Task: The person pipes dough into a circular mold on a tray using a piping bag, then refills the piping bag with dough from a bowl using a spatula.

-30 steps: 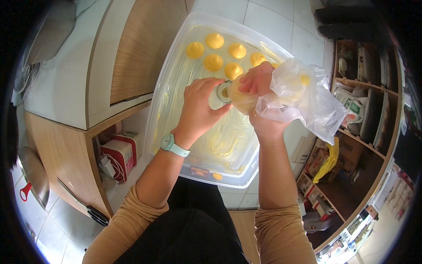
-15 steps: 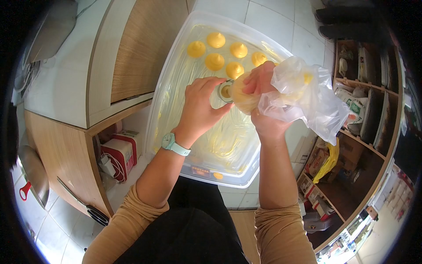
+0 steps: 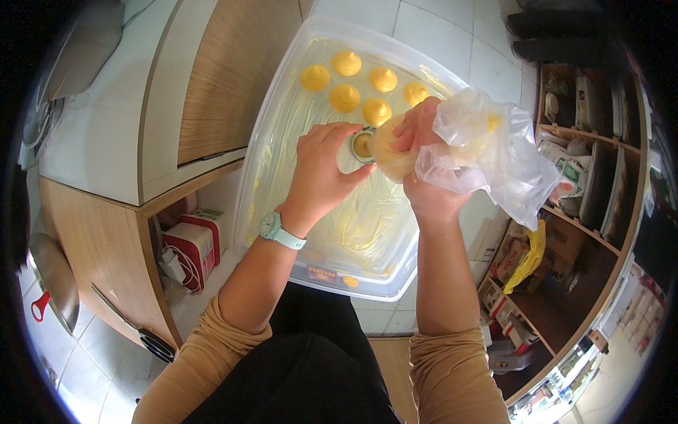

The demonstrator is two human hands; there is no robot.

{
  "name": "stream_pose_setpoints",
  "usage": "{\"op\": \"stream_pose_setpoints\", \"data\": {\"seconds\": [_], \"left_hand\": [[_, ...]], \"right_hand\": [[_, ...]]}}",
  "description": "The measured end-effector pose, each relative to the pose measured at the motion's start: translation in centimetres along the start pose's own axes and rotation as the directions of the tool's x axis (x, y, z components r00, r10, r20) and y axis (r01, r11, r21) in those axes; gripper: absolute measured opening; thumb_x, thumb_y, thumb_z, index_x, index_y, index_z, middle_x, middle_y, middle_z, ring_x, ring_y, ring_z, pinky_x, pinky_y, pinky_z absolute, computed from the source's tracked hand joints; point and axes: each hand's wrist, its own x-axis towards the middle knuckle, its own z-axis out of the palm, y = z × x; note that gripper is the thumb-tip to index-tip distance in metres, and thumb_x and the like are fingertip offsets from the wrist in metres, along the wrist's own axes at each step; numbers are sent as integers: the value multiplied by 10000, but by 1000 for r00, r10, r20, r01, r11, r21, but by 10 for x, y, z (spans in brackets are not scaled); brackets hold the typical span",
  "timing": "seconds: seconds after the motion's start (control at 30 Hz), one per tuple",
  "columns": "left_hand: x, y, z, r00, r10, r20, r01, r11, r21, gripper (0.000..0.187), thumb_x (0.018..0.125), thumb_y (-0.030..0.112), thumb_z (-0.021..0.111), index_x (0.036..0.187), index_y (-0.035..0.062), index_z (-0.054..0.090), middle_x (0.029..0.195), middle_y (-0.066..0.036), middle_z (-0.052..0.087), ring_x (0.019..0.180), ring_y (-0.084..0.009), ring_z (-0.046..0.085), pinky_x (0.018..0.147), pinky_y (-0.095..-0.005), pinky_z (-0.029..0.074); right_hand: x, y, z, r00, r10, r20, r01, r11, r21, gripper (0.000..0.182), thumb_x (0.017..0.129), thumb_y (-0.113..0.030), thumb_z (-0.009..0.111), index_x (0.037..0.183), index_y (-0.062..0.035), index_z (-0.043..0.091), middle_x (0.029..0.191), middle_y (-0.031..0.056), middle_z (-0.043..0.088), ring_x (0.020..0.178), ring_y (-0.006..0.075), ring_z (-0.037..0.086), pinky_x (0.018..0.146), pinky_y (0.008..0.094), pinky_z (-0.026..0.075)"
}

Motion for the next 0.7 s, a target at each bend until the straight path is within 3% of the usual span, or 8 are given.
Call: {"op": "stream_pose_setpoints", "data": {"seconds": [0.27, 0.3, 0.37, 0.4, 0.47, 0.53, 0.7], "left_hand": [[0, -1, 1, 999, 26, -32, -26, 1000, -13, 487, 616, 143, 790, 1052, 78, 584, 1018, -83, 608, 952, -273, 556, 834, -377, 407], [1, -1, 1, 998, 37, -44, -38, 999, -29, 481, 618, 135, 788, 1050, 74, 585, 1013, -83, 609, 930, -267, 563, 813, -369, 421], [1, -1, 0, 998, 35, -54, -40, 995, -94, 475, 624, 118, 783, 1053, 66, 586, 1005, -86, 610, 886, -250, 573, 771, -351, 447], [1, 0, -1, 998, 21, -51, -28, 989, -145, 474, 628, 109, 780, 1058, 62, 586, 1001, -87, 610, 865, -239, 576, 750, -342, 458], [1, 5, -6, 998, -15, -54, 3, 976, -218, 479, 638, 97, 774, 1076, 58, 583, 1002, -88, 609, 838, -219, 577, 721, -325, 472], [-1, 10, -15, 996, -57, -63, 39, 964, -263, 490, 649, 91, 768, 1100, 57, 578, 1011, -88, 605, 827, -200, 572, 707, -310, 477], [-4, -1, -26, 986, -99, -133, 84, 990, -115, 506, 660, 112, 768, 1124, 68, 572, 1037, -82, 599, 833, -195, 570, 692, -300, 464]], "right_hand": [[1, 5, -1, 999, -48, -6, 48, 999, 4, 240, 902, -88, 553, 675, -22, 506, 595, 50, 488, 577, 158, 506, 610, 305, 453], [0, 6, -2, 996, -35, -77, 40, 998, 58, 247, 895, -93, 537, 661, -33, 487, 590, 54, 472, 589, 175, 505, 660, 331, 455], [0, 8, -10, 977, 1, -212, 35, 985, 168, 260, 883, -105, 504, 634, -55, 449, 580, 62, 439, 612, 207, 504, 761, 384, 460], [3, 5, -20, 942, 154, -299, -83, 968, 237, 277, 895, -147, 491, 633, -74, 439, 603, 69, 447, 672, 223, 517, 819, 385, 444], [12, -10, -26, 874, 316, -369, -121, 877, 466, 299, 916, -198, 483, 641, -90, 435, 617, 53, 459, 690, 213, 521, 863, 402, 433], [22, -23, -28, 847, 353, -396, -109, 846, 522, 315, 932, -234, 488, 650, -99, 443, 618, 47, 465, 712, 222, 538, 852, 391, 433], [30, -33, -28, 865, 338, -370, -86, 827, 555, 400, 948, -276, 466, 589, -126, 372, 566, 32, 426, 666, 210, 518, 842, 390, 436]]}}
